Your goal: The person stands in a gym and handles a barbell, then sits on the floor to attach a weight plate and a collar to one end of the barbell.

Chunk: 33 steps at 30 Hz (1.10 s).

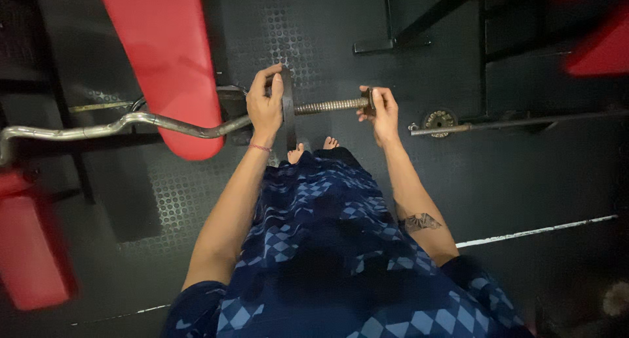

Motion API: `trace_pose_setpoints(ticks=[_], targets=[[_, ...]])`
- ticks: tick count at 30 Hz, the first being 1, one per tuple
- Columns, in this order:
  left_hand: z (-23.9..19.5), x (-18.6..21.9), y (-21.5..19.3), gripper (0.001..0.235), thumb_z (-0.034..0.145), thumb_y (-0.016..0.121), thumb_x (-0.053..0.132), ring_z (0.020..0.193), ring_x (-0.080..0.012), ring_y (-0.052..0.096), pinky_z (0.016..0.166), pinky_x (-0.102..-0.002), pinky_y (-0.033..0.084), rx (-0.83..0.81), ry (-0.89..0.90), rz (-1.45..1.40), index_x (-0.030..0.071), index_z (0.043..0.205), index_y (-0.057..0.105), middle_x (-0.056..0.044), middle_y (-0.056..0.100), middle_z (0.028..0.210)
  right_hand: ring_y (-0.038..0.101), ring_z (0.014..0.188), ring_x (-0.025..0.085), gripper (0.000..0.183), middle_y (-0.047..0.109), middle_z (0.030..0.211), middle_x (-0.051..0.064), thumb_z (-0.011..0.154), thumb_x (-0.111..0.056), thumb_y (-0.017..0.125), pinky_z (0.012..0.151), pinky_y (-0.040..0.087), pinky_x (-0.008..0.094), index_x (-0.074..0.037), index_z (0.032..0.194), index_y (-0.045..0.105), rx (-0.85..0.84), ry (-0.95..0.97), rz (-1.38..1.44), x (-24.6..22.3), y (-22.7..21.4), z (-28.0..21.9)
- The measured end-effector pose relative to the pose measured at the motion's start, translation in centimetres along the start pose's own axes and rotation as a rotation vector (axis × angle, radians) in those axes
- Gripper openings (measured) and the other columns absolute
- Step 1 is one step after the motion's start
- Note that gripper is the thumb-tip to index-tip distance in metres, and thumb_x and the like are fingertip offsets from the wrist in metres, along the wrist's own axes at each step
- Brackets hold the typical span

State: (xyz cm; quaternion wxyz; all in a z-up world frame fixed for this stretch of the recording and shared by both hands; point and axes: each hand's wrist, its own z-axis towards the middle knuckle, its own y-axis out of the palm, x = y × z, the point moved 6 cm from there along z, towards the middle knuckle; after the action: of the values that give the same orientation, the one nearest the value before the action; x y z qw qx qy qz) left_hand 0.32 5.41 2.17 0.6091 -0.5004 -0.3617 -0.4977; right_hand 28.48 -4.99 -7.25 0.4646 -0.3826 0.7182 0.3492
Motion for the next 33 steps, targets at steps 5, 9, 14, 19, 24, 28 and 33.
trace_pose_setpoints(ticks=[5,9,14,19,24,28,33], targets=[[0.0,0.3,0.0,0.029,0.109,0.046,0.034,0.097,-0.0316,0.07,0.083,-0.048,0.055,0.009,-0.007,0.032,0.011,0.114,0.065,-0.012,0.069,0.116,0.062,0.049,0.013,0.041,0.071,0.112,0.014,0.107,-0.043,0.039,0.037,0.047,0.019,-0.01,0.103,0.063,0.03,0.039,-0.147,-2.5,1.6,-0.7],[0.0,0.9,-0.2,0.03,0.11,0.043,0.032,0.101,-0.034,0.069,0.085,-0.052,0.054,-0.001,0.006,0.034,0.011,0.116,0.063,-0.014,0.068,0.116,0.06,0.052,0.012,0.06,0.069,0.117,0.015,0.107,-0.052,0.027,0.04,0.05,0.021,-0.006,0.124,0.062,-0.023,0.115,-0.185,-3.3,1.9,-1.6],[-0.1,0.4,-0.1,0.03,0.109,0.044,0.033,0.096,-0.0307,0.07,0.079,-0.047,0.055,0.003,-0.02,0.027,0.012,0.115,0.064,-0.012,0.069,0.118,0.057,0.049,0.014,0.063,0.063,0.092,0.016,0.108,-0.051,0.032,0.043,0.05,0.025,-0.001,0.143,0.049,-0.087,0.163,-0.178,-1.8,-0.1,-1.6],[0.1,1.0,-0.2,0.029,0.11,0.044,0.031,0.097,-0.0328,0.07,0.081,-0.048,0.055,0.002,-0.011,0.027,0.01,0.115,0.064,-0.014,0.069,0.118,0.057,0.045,0.014,0.054,0.071,0.084,0.014,0.109,-0.048,0.034,0.044,0.044,0.026,-0.006,0.121,0.065,-0.159,0.157,-0.295,-1.2,-0.7,-1.4],[0.0,0.5,-0.2,0.03,0.109,0.045,0.035,0.095,-0.0292,0.071,0.078,-0.045,0.054,0.011,-0.018,0.029,0.013,0.115,0.065,-0.01,0.07,0.116,0.054,0.039,0.014,0.06,0.07,0.075,0.013,0.109,-0.052,0.03,0.043,0.038,0.027,-0.006,0.109,0.069,-0.225,0.106,-0.359,-0.4,-1.3,-1.4],[0.1,0.1,-0.1,0.03,0.108,0.047,0.035,0.095,-0.0318,0.071,0.079,-0.044,0.055,0.016,0.002,0.045,0.012,0.113,0.066,-0.012,0.07,0.114,0.054,0.041,0.015,0.052,0.072,0.089,0.018,0.111,-0.044,0.027,0.041,0.035,0.025,-0.006,0.135,0.055,-0.249,0.058,-0.328,-1.0,-1.0,-1.8],[0.0,0.3,-0.1,0.031,0.109,0.044,0.034,0.097,-0.0312,0.07,0.082,-0.045,0.055,0.007,-0.005,0.024,0.012,0.116,0.065,-0.012,0.069,0.116,0.048,0.039,0.011,0.06,0.071,0.086,0.022,0.111,-0.045,0.021,0.038,0.031,0.02,-0.003,0.154,0.026,-0.246,-0.021,-0.17,-3.8,-0.6,-3.0]])
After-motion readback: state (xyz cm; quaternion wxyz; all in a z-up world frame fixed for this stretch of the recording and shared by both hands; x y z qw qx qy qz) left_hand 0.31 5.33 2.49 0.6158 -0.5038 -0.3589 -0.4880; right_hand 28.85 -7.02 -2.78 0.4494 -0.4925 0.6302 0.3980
